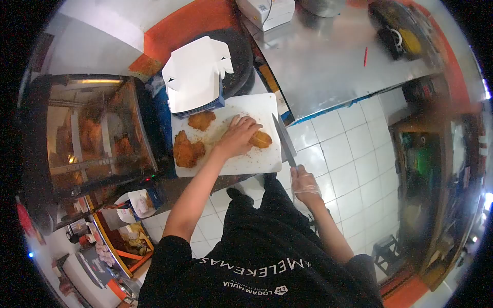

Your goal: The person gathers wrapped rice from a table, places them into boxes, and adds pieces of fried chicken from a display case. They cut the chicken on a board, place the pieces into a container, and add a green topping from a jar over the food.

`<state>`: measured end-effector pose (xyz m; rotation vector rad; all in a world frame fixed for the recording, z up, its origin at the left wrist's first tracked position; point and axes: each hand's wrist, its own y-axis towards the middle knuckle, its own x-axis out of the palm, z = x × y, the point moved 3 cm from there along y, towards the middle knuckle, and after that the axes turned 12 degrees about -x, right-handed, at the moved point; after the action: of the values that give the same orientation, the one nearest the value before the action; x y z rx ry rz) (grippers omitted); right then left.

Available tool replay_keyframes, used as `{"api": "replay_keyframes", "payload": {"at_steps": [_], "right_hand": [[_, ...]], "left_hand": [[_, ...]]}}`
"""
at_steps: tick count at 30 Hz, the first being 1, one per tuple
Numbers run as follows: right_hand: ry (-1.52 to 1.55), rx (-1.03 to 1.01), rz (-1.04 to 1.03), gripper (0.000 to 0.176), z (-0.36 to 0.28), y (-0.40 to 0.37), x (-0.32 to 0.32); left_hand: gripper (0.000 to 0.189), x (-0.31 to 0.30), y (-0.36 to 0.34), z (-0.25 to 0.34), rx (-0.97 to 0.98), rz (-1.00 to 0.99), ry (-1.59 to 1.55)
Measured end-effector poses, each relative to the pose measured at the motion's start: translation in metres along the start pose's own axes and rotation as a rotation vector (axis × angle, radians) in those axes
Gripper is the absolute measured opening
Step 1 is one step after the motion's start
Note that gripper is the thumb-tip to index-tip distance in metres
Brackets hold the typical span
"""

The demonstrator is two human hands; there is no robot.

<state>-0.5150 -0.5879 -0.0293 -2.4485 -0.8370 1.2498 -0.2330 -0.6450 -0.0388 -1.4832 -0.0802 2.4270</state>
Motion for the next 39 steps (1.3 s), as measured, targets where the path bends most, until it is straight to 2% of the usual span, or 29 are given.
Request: {"api": "replay_keyframes", "payload": {"at_steps": [3, 6, 9, 15, 21, 24, 27, 30, 33, 36, 39], "right_hand": [[-0.017, -0.011, -0.032, 0.040, -0.018, -0.002, 0.002], [-0.045, -0.001, -0.064, 0.039, -0.038, 0.000, 0.006], [-0.104, -0.035, -0.064, 0.039, -0.050, 0.004, 0.010], [-0.118, -0.036, -0.008, 0.041, -0.048, 0.014, 0.021], [-0.038, 0.003, 0.019, 0.043, -0.051, 0.017, 0.023], [-0.017, 0.034, 0.051, 0.043, -0.048, 0.016, 0.022], [0.006, 0.051, 0.058, 0.044, -0.041, 0.019, 0.016], [0.030, 0.056, 0.076, 0.043, -0.032, 0.019, 0.016], [0.049, 0.056, 0.068, 0.044, -0.028, 0.017, 0.015], [0.060, 0.047, 0.078, 0.046, -0.025, 0.018, 0.017], [0.063, 0.028, 0.092, 0.044, -0.028, 0.016, 0.013]], "left_hand": [[0.052, 0.014, -0.012, 0.001, -0.160, 0.178, 0.059], [0.048, 0.027, -0.025, 0.007, -0.343, 0.258, 0.092], [0.048, 0.033, -0.030, 0.013, -0.459, 0.254, 0.066], [0.053, 0.037, -0.023, 0.006, -0.236, 0.387, 0.043], [0.066, 0.016, -0.014, 0.008, -0.274, 0.111, 0.020], [0.069, 0.019, -0.007, 0.005, -0.166, 0.206, 0.028], [0.068, 0.024, 0.008, 0.005, -0.068, 0.076, 0.021], [0.060, 0.017, 0.007, 0.011, -0.094, 0.021, -0.027], [0.039, 0.028, 0.010, 0.005, -0.054, 0.220, -0.025], [0.032, 0.034, 0.021, -0.007, -0.042, 0.240, 0.007], [0.030, 0.035, 0.034, -0.017, -0.111, 0.233, -0.013]]}}
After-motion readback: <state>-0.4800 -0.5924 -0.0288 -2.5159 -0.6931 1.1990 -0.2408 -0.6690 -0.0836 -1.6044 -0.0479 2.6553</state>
